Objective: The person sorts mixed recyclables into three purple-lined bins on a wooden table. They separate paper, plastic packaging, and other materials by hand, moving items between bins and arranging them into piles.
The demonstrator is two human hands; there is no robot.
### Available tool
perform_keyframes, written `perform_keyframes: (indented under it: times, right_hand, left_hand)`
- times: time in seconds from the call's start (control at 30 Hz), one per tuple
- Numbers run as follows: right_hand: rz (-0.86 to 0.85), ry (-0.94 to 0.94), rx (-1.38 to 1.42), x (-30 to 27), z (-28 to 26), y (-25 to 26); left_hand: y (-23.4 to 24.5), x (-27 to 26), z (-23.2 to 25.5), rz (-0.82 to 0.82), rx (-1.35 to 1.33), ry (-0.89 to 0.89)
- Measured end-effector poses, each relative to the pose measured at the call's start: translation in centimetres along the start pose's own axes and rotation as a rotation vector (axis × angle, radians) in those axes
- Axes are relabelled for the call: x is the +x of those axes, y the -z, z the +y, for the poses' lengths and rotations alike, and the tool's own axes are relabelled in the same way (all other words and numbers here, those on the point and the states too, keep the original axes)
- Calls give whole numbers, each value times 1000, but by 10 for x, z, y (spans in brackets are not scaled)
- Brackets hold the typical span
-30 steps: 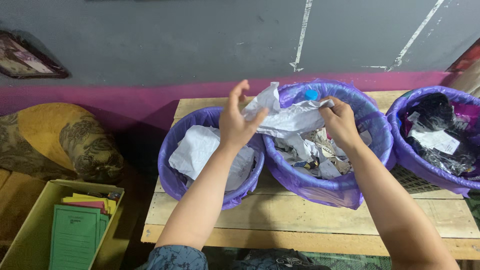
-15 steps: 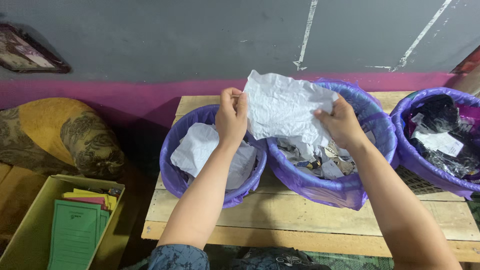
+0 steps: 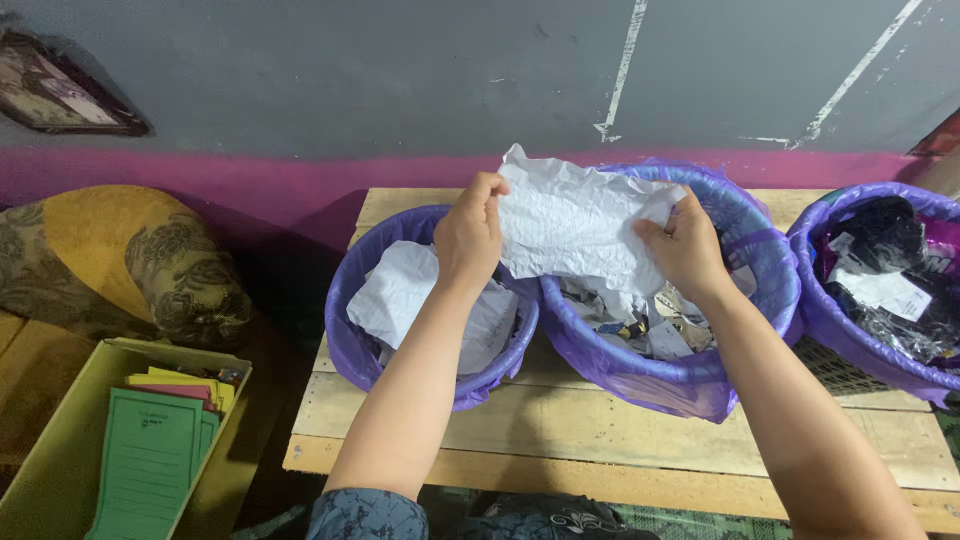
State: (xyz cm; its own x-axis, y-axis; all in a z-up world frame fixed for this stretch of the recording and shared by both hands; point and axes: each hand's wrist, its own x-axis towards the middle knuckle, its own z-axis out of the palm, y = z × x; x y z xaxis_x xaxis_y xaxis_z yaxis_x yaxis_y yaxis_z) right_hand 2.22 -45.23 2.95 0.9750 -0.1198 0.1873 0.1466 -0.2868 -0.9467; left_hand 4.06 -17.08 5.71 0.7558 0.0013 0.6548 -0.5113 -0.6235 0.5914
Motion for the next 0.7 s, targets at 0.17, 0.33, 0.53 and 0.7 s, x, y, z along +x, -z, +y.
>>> perform_keyframes:
  times: [0.17,0.33,0.53,0.7]
  right_hand:
    - [-44,142,86,3,13,3]
    - [71,-95,-189,4,18,12]
    - [107,23,-374,-2,5,12]
    - [74,138,-640,-11,-15,6]
  left_hand:
    - [5,0,-1,-76,-27,-73]
    - [5,3,-4,-104,-38,23]
    - [9,7,1,-81,-65,24]
    - [37,19,9,-198,4,198]
